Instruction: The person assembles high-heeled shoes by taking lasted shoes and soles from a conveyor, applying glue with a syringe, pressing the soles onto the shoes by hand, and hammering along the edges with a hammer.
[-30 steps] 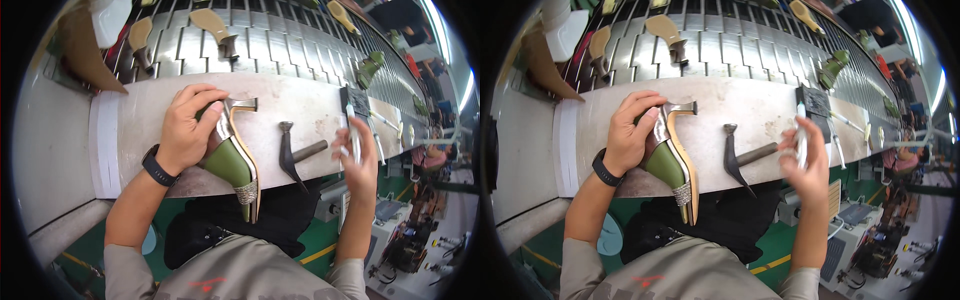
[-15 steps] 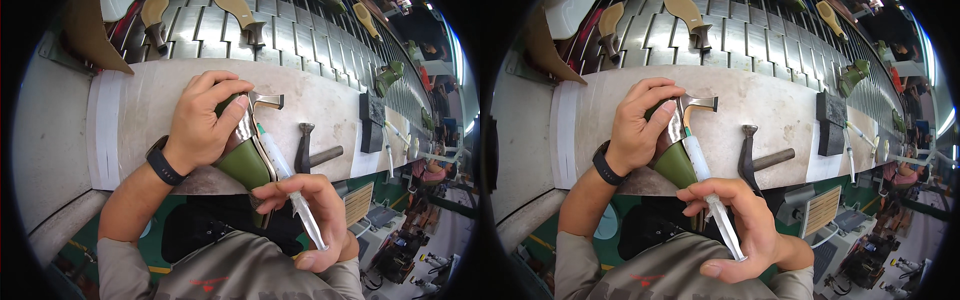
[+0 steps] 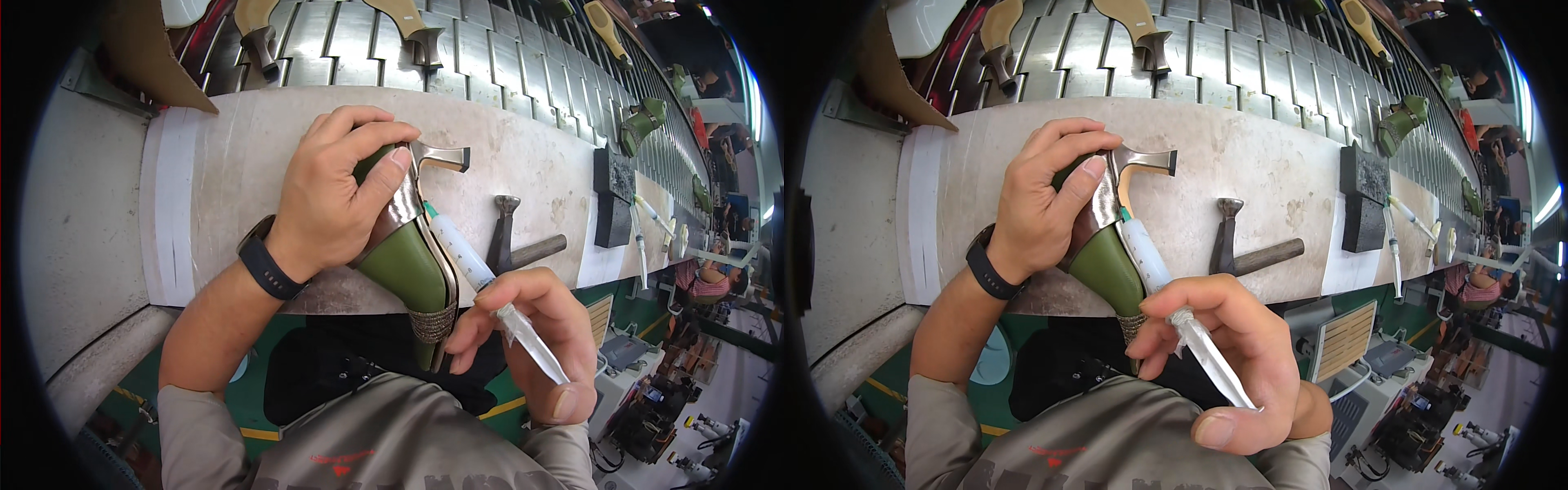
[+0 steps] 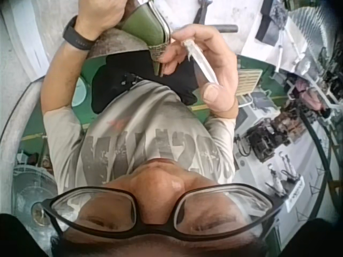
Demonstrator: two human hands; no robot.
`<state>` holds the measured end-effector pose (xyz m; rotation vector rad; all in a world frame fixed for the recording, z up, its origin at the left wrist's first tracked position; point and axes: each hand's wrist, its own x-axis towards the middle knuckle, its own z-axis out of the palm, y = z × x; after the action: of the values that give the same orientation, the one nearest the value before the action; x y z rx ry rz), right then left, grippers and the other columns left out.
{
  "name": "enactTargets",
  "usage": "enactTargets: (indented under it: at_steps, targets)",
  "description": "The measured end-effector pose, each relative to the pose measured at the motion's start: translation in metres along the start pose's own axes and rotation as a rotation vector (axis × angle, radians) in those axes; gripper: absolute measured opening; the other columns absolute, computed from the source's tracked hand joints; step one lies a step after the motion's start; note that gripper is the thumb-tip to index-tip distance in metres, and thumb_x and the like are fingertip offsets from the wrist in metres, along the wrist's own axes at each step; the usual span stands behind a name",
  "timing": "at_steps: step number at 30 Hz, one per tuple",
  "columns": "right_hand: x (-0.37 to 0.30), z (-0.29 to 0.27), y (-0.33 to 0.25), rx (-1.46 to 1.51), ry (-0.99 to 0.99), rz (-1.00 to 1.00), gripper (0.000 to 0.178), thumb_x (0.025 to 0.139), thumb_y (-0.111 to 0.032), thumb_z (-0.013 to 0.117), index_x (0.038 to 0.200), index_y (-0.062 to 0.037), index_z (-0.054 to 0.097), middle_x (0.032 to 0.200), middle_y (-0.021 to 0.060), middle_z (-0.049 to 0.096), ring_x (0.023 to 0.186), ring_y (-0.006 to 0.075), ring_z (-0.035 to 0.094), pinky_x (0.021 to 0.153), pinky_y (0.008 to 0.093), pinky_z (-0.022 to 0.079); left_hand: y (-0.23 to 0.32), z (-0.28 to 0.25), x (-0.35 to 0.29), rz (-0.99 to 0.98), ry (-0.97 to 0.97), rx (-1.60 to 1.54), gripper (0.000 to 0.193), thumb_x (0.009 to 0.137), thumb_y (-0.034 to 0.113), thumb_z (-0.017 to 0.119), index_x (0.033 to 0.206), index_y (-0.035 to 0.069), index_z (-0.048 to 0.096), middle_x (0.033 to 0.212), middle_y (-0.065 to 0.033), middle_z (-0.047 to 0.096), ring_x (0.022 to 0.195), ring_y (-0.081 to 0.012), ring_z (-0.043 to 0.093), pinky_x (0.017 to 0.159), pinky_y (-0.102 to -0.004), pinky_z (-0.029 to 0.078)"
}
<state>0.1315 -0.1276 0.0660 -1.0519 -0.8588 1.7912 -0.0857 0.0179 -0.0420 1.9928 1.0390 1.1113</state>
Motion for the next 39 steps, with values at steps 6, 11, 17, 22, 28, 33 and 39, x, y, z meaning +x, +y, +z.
enactTargets:
  at_steps: [6,11,17,22,28,33,39]
  targets:
    - [-0.006,-0.001,-0.005,0.011,0.023,0.041,0.100,0.076,-0.053,0.088,0.141,0.0103,0.045,0.114,0.0209,0.069,0.101,0.0235,0.069,0.094,0.0355,0.055,0.002,-0.001,0.000,0.001,-0.001,-0.002,0.027,0.101,0.016,0.062,0.121,0.003,0.075,0.125,-0.0168,0.067,0.114,-0.0285,0.065,0.101,-0.0367,0.050]
    - [-0.007,-0.001,-0.006,0.015,0.018,0.057,0.102,0.076,-0.055,0.088,0.140,0.0107,0.045,0.113,0.0213,0.069,0.101,0.0233,0.069,0.094,0.0354,0.055,0.002,-0.002,-0.002,-0.018,-0.003,-0.005,0.027,0.101,0.015,0.062,0.121,0.002,0.075,0.125,-0.0171,0.067,0.114,-0.0286,0.065,0.101,-0.0369,0.050]
    - [-0.012,-0.003,-0.008,0.026,-0.016,0.045,0.102,0.076,-0.053,0.089,0.141,0.0111,0.044,0.114,0.0222,0.068,0.103,0.0235,0.069,0.095,0.0350,0.055,0.002,-0.001,0.001,-0.014,0.059,-0.065,0.024,0.095,0.014,0.069,0.115,0.005,0.078,0.118,-0.0160,0.070,0.110,-0.0329,0.065,0.097,-0.0405,0.051]
    - [-0.026,-0.013,-0.012,0.076,0.009,0.052,0.103,0.076,-0.053,0.086,0.146,0.0093,0.042,0.121,0.0234,0.068,0.105,0.0239,0.069,0.098,0.0338,0.052,0.008,0.003,0.008,-0.010,0.022,-0.044,0.023,0.096,0.012,0.066,0.115,0.001,0.076,0.122,-0.0180,0.069,0.111,-0.0344,0.065,0.100,-0.0408,0.050]
    - [-0.031,-0.106,-0.017,-0.101,0.453,-0.524,0.077,0.100,-0.064,0.055,0.144,-0.0005,0.047,0.120,0.0207,0.070,0.095,0.0225,0.072,0.081,0.0307,0.049,0.021,0.007,0.007,-0.027,-0.035,-0.057,0.026,0.099,0.008,0.061,0.119,-0.003,0.072,0.126,-0.0192,0.067,0.118,-0.0321,0.064,0.106,-0.0376,0.047]
    - [-0.027,-0.188,-0.052,0.003,0.752,-0.588,0.067,0.102,-0.057,0.054,0.144,-0.0044,0.048,0.114,0.0206,0.070,0.091,0.0229,0.072,0.075,0.0322,0.050,0.022,0.012,0.007,-0.031,-0.047,-0.059,0.027,0.100,0.008,0.059,0.122,-0.003,0.071,0.128,-0.0184,0.067,0.121,-0.0309,0.063,0.109,-0.0377,0.045]
    - [-0.028,-0.173,-0.027,0.200,0.886,-0.491,0.076,0.102,-0.054,0.060,0.151,-0.0015,0.036,0.130,0.0252,0.064,0.109,0.0320,0.072,0.086,0.0400,0.056,0.028,-0.003,-0.018,-0.160,0.053,0.062,0.045,0.101,0.010,0.060,0.142,-0.006,0.057,0.145,-0.0222,0.059,0.137,-0.0326,0.055,0.118,-0.0413,0.039]
